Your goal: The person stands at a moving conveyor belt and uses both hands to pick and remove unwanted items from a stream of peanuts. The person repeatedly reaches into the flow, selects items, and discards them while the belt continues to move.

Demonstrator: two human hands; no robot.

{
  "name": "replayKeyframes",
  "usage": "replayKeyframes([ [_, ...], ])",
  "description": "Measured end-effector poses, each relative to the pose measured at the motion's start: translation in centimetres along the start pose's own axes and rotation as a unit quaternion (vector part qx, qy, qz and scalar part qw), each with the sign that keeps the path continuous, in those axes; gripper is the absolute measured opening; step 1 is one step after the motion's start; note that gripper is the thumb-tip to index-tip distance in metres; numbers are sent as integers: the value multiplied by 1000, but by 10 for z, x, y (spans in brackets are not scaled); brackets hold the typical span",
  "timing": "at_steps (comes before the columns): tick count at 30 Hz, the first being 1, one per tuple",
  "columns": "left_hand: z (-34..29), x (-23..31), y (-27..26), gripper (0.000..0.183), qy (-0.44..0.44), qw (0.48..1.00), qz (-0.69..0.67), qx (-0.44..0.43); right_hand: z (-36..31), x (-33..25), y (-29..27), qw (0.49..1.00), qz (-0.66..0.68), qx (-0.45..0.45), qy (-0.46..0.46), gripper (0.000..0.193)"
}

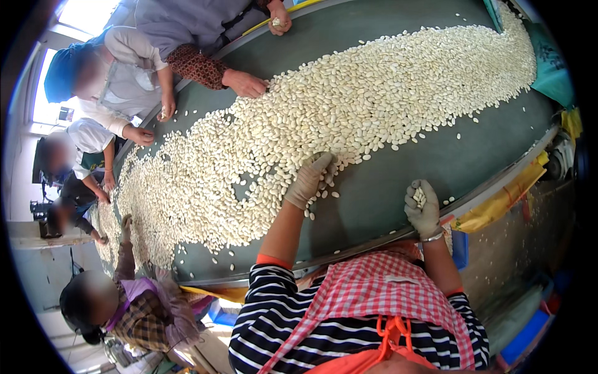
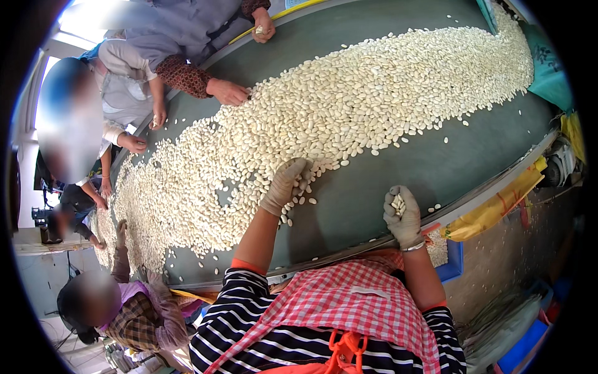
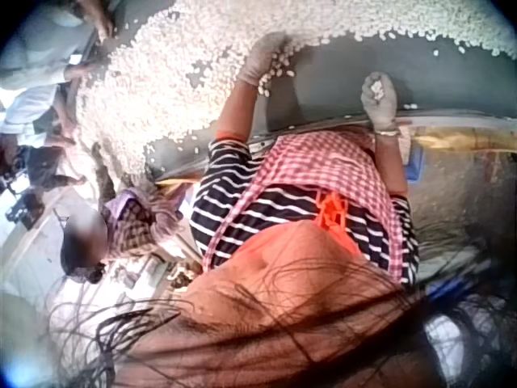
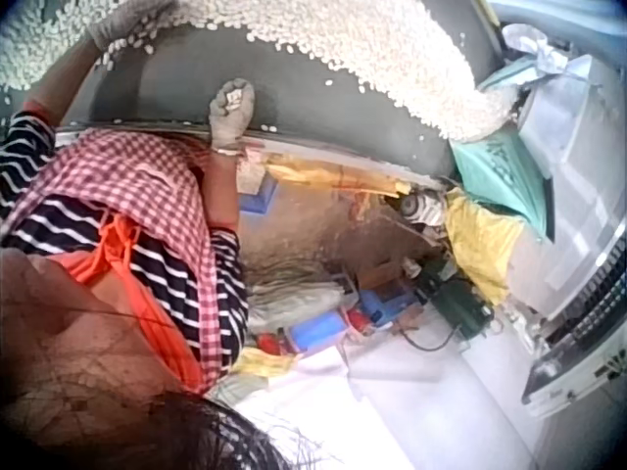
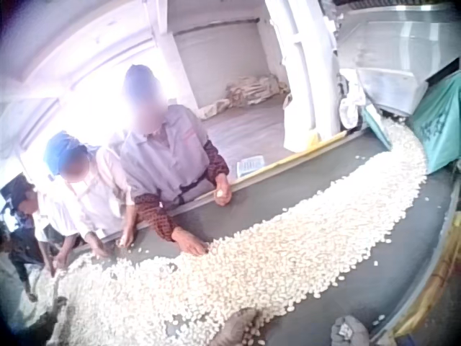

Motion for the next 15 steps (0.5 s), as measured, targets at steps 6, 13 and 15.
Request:
replayKeyframes([
  [6,61,32,32,34,93,852,499,127,-23,-29,15,996,70,-60,4,24],
  [13,82,40,78,32,78,686,722,39,-131,-127,-102,986,-114,52,-110,31],
  [15,87,29,83,32,103,646,756,26,-157,-158,-147,919,-278,197,-197,35],
])
Point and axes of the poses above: each hand's wrist, its own z-axis towards the middle knuckle, its own y-axis out of the palm, x = y × z, the point moved 6 cm from there along z, towards the middle knuckle, and after that the axes turned 15 degrees about z, right-handed, at the moved point
